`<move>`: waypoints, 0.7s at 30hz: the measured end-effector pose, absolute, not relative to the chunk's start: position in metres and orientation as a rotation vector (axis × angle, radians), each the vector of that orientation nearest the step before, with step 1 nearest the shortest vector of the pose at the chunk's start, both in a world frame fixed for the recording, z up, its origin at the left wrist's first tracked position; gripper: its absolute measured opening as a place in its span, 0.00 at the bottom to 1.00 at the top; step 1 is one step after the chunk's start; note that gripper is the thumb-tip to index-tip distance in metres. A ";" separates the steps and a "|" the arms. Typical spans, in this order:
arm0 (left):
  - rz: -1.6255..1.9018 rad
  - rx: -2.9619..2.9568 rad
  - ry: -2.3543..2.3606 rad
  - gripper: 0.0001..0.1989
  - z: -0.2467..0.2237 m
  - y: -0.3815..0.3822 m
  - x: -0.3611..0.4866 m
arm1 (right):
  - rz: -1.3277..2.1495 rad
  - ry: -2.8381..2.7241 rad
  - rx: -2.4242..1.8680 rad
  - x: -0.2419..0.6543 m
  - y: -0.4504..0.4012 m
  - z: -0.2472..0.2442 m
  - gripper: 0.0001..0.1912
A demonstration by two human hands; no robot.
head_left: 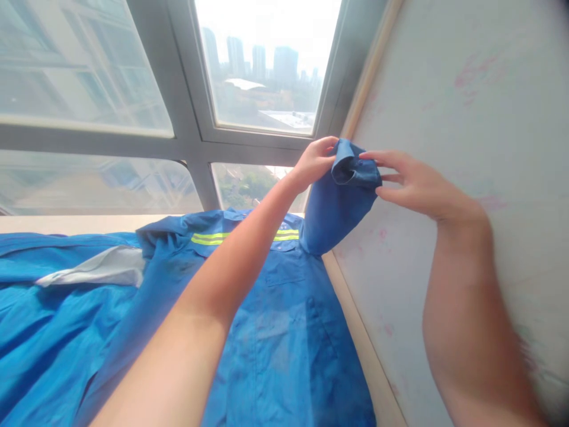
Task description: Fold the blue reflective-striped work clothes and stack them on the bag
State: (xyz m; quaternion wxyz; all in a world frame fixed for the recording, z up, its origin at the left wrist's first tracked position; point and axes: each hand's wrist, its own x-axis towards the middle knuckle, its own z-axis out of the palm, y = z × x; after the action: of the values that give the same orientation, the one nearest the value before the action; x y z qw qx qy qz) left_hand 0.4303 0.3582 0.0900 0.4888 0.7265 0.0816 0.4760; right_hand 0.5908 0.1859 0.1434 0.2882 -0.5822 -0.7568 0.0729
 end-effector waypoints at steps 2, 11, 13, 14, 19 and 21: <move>1.156 1.809 0.166 0.14 0.095 0.355 0.428 | 0.081 -2.107 -1.537 0.588 0.192 0.141 0.31; 1.058 1.924 0.181 0.11 0.107 0.353 0.414 | -0.250 -2.027 -1.612 0.583 0.198 0.157 0.15; 1.059 1.862 0.216 0.11 0.106 0.354 0.408 | -0.348 -1.830 -1.731 0.584 0.194 0.162 0.14; 1.043 1.836 0.207 0.12 0.106 0.354 0.406 | -0.389 -1.753 -1.787 0.585 0.194 0.164 0.15; 0.965 1.828 0.108 0.18 0.110 0.348 0.407 | -0.417 -1.813 -1.772 0.589 0.198 0.168 0.14; 0.976 1.837 0.108 0.19 0.113 0.345 0.410 | -0.311 -1.933 -1.703 0.592 0.199 0.171 0.14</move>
State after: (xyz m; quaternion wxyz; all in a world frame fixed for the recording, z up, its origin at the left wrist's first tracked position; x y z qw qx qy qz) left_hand 0.4100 0.3446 0.1131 0.5048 0.7613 0.0447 0.4044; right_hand 0.5920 0.1993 0.1712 0.2698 -0.6319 -0.7174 -0.1154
